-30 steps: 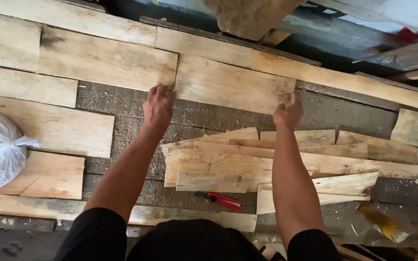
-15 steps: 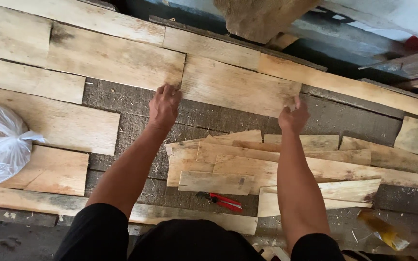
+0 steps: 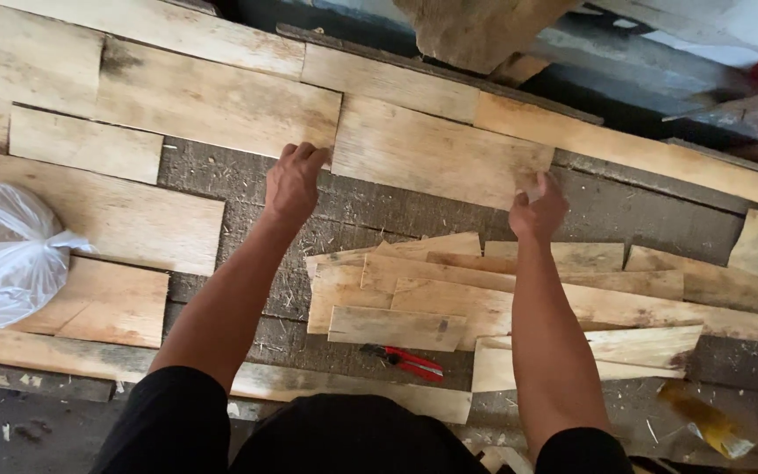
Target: Sorting, inspecting, and trimming thin wooden planks at a workshop workbench.
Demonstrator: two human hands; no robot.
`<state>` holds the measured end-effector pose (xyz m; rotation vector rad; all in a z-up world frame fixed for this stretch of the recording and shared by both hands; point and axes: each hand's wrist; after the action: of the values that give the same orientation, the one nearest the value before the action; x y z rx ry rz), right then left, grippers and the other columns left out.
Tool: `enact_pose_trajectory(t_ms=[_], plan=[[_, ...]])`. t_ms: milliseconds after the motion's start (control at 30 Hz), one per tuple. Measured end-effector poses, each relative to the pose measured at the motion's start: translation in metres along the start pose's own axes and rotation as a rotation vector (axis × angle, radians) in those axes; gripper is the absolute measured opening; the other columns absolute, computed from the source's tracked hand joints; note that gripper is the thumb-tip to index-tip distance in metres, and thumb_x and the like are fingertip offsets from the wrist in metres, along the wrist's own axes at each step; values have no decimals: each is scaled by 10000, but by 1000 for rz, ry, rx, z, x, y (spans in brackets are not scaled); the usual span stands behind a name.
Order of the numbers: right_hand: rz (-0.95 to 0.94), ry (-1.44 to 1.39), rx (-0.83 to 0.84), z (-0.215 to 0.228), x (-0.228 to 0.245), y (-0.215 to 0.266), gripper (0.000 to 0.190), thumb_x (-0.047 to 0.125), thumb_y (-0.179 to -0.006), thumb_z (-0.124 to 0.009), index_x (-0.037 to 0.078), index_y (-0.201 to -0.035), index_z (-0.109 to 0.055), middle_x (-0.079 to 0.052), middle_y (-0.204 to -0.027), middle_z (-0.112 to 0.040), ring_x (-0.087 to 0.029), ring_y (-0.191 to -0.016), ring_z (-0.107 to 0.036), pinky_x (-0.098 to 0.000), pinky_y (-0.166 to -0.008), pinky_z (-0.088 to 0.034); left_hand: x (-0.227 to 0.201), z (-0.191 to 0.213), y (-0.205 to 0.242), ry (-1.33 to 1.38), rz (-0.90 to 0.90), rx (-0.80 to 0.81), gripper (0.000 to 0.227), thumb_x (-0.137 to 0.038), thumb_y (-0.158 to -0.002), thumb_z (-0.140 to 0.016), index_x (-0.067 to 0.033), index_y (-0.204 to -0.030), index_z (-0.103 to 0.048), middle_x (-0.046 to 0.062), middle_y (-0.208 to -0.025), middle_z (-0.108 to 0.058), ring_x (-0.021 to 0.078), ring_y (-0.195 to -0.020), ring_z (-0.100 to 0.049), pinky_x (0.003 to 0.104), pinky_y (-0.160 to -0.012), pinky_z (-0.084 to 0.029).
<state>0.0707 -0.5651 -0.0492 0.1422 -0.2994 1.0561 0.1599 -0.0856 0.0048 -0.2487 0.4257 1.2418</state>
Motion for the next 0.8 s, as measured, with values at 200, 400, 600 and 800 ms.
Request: enact_pose_trajectory(t_ms=[200, 400, 600, 800], plan=[[-67, -32, 16, 23, 27, 8, 532, 184, -909, -774, 46, -1400, -625, -190, -1456, -591, -404, -1285, -583, -469, -1050, -493, -35, 31, -2, -11, 12, 20, 419, -202, -888, -764, -178, -1294, -669, 99, -1165, -634, 326, -1070, -594, 452, -701, -615], [76, 89, -30, 5, 8, 5, 544, 205, -891, -768, 24, -1386, -633, -235, -1428, -592, -433, -1301, -559, -516, -1082, -439, -36, 20, -3, 22, -35, 11, 339, -217, -908, -735, -110, -1222, -663, 122, -1214, -559, 343, -1109, -546, 452, -697, -620], [-71, 119, 93, 49, 64, 20, 499, 220, -926, -698, 92, -1401, -616, -181, -1597, -430, -427, -1375, -450, -513, -1136, -408, -26, 10, -11, -175, -212, 35, 204, -126, -987, -634, -39, -1169, -659, 110, -1582, -468, 348, -1067, -569, 402, -612, -632], [2, 214, 103, 3, 13, 8, 562, 256, -1021, -640, 127, -1544, -478, -135, -1616, -384, -386, -1454, -366, -563, -1193, -328, -25, 2, -17, -335, -145, 273, 350, 85, -950, -577, -66, -1262, -625, 68, -1633, -367, 342, -1073, -579, 325, -631, -661]])
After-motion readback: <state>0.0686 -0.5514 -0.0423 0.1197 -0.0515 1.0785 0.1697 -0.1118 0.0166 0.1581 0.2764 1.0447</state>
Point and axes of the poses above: each hand's wrist, its own y-axis away from the middle knuckle, its own z-axis out of the back of the hand, x = y × z
